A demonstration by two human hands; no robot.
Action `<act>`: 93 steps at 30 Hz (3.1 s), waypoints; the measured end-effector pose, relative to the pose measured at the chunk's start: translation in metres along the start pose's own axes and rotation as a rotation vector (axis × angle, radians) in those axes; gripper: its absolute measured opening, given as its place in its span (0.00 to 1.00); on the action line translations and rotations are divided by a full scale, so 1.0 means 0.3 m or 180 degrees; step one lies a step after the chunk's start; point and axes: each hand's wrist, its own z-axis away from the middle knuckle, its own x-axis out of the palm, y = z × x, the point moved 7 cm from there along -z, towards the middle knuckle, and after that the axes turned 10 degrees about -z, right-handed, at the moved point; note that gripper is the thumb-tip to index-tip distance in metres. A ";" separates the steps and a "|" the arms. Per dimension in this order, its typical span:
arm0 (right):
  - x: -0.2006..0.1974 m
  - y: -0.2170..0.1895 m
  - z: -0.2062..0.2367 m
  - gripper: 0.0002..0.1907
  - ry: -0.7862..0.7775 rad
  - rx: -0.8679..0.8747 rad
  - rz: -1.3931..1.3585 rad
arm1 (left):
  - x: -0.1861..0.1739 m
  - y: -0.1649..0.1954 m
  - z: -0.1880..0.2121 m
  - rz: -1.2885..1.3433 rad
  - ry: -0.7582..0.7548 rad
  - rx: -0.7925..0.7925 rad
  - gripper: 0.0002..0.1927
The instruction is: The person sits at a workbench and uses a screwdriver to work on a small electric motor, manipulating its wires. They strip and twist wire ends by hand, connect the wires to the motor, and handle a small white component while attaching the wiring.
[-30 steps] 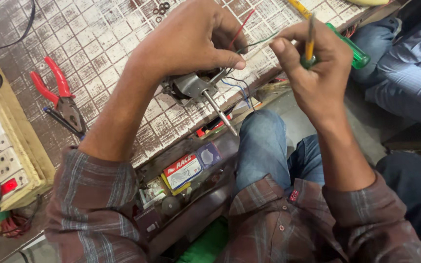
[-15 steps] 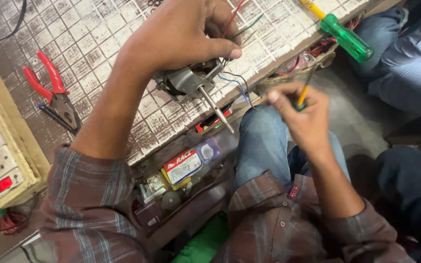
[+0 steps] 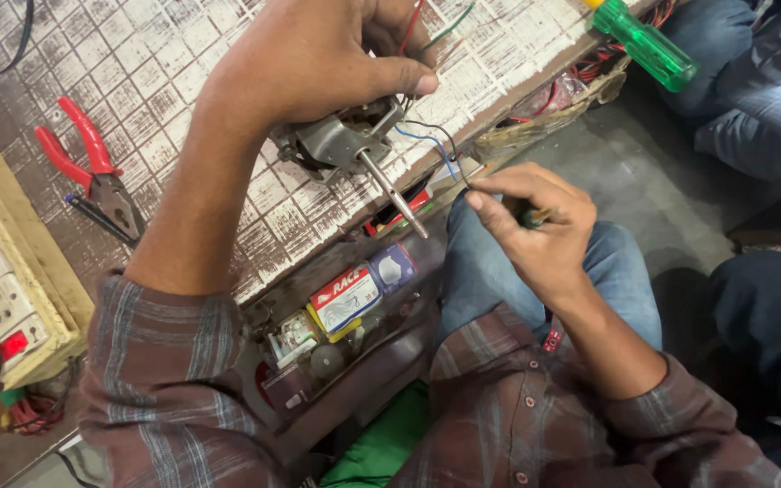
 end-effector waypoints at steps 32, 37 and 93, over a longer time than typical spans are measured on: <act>0.051 0.212 0.070 0.23 0.0692 0.1844 -0.2469 | -0.005 -0.021 0.009 -0.0324 0.0095 -0.0090 0.22; 0.091 0.196 0.065 0.23 0.0525 0.1689 -0.2250 | -0.005 -0.016 0.006 -0.0306 0.0191 0.0183 0.22; 0.082 0.183 0.117 0.07 0.0653 0.1784 -0.2154 | -0.006 -0.007 0.008 -0.0361 0.0097 0.0110 0.20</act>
